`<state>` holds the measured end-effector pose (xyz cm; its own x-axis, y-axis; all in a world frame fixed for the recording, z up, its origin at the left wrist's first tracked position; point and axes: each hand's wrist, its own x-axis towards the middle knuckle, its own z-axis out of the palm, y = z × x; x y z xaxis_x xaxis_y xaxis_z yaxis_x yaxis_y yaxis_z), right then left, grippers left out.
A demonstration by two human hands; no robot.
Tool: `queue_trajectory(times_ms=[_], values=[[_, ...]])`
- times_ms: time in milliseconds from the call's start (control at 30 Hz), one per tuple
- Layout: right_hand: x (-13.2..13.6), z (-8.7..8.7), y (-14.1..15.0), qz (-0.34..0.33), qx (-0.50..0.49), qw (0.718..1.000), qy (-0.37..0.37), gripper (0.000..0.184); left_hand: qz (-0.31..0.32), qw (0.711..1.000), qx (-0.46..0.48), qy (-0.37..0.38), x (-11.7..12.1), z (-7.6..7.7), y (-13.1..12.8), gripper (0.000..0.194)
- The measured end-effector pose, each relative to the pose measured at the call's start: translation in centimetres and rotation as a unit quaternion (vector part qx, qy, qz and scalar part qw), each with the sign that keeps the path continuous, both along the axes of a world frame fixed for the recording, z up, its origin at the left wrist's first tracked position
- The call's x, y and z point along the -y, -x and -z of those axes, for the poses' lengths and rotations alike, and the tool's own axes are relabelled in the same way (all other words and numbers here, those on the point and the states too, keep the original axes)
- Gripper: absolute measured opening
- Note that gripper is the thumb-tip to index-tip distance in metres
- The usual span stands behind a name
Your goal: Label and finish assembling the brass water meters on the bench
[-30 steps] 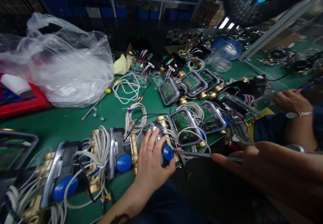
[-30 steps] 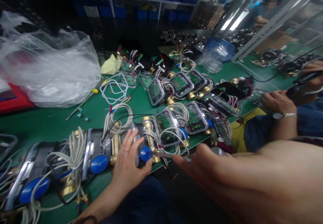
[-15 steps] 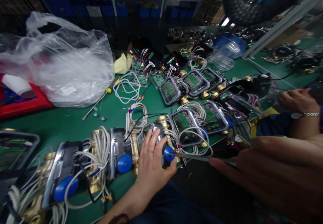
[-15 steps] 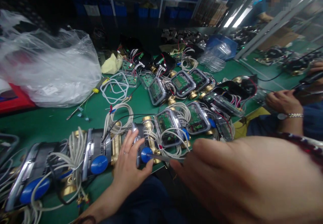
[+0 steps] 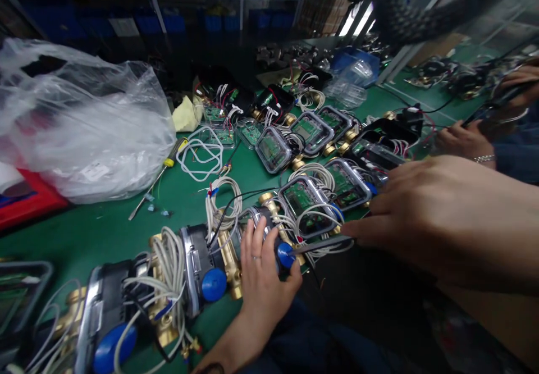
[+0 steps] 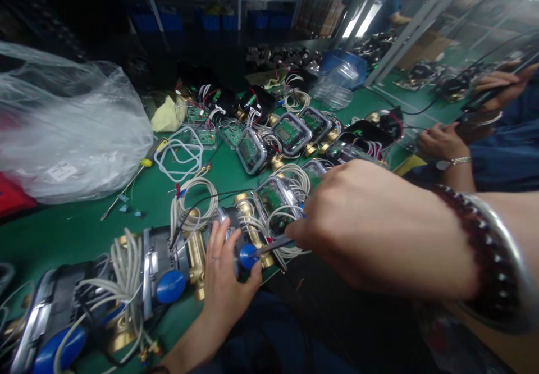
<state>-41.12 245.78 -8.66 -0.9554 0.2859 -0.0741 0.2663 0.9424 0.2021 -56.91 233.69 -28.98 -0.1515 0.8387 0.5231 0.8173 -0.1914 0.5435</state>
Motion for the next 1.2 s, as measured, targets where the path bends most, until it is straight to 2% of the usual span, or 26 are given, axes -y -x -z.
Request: queue_trajectory(times_ms=[100, 233, 333, 400, 467, 567, 633, 700, 800, 900, 1000, 1100, 1200], values=[[0.4, -0.2, 0.3, 0.016, 0.024, 0.998, 0.056, 0.019, 0.001, 1.0, -0.005, -0.005, -0.1, 0.1, 0.1, 0.056], [1.1, -0.3, 0.4, 0.087, 0.028, 0.994, 0.058, 0.013, 0.002, 1.0, -0.012, -0.019, -0.4, 0.4, 0.3, 0.053], [0.8, -1.0, -0.2, 0.08, 0.044, 0.994, 0.052, 0.011, 0.001, 0.999, -0.019, -0.027, -0.7, 0.7, 0.7, 0.054], [0.2, -2.1, -1.5, 0.06, 0.03, 0.998, 0.01, 0.015, 0.009, 0.999, -0.038, -0.029, -0.8, 1.0, 1.1, 0.055], [-0.4, -3.4, -3.7, 0.049, -0.014, 0.996, -0.067, 0.022, 0.01, 0.998, -0.063, -0.027, -0.6, 0.9, 1.4, 0.055], [-0.9, -4.1, -7.8, 0.03, -0.054, 0.985, -0.164, 0.026, -0.021, 0.993, -0.11, -0.048, -0.6, -0.1, 1.2, 0.057], [-0.9, -3.4, -10.3, 0.026, -0.036, 0.981, -0.187, 0.027, -0.015, 0.987, -0.141, -0.081, -1.3, -1.4, 0.0, 0.06], [-0.7, -2.0, -12.1, 0.04, -0.028, 0.98, -0.19, 0.027, 0.036, 0.982, -0.159, -0.095, -2.9, -2.9, -2.1, 0.06], [-0.6, 0.3, -13.9, 0.068, -0.054, 0.98, -0.179, 0.028, 0.099, 0.983, -0.152, -0.034, -6.3, -4.6, -5.6, 0.054], [-0.6, 1.7, -14.8, 0.073, -0.079, 0.98, -0.17, 0.03, 0.082, 0.986, -0.142, 0.039, -9.1, -5.1, -7.7, 0.039], [-0.6, 2.1, -15.1, 0.058, -0.102, 0.982, -0.149, 0.032, 0.073, 0.987, -0.131, 0.056, -9.8, -4.8, -7.5, 0.022], [-0.4, 2.1, -14.8, 0.023, -0.104, 0.988, -0.114, 0.033, 0.08, 0.988, -0.121, 0.061, -9.3, -4.8, -6.4, 0.024], [-0.3, 2.0, -14.2, -0.011, -0.102, 0.988, -0.112, 0.035, 0.087, 0.988, -0.106, 0.075, -9.0, -5.0, -5.9, 0.026]])
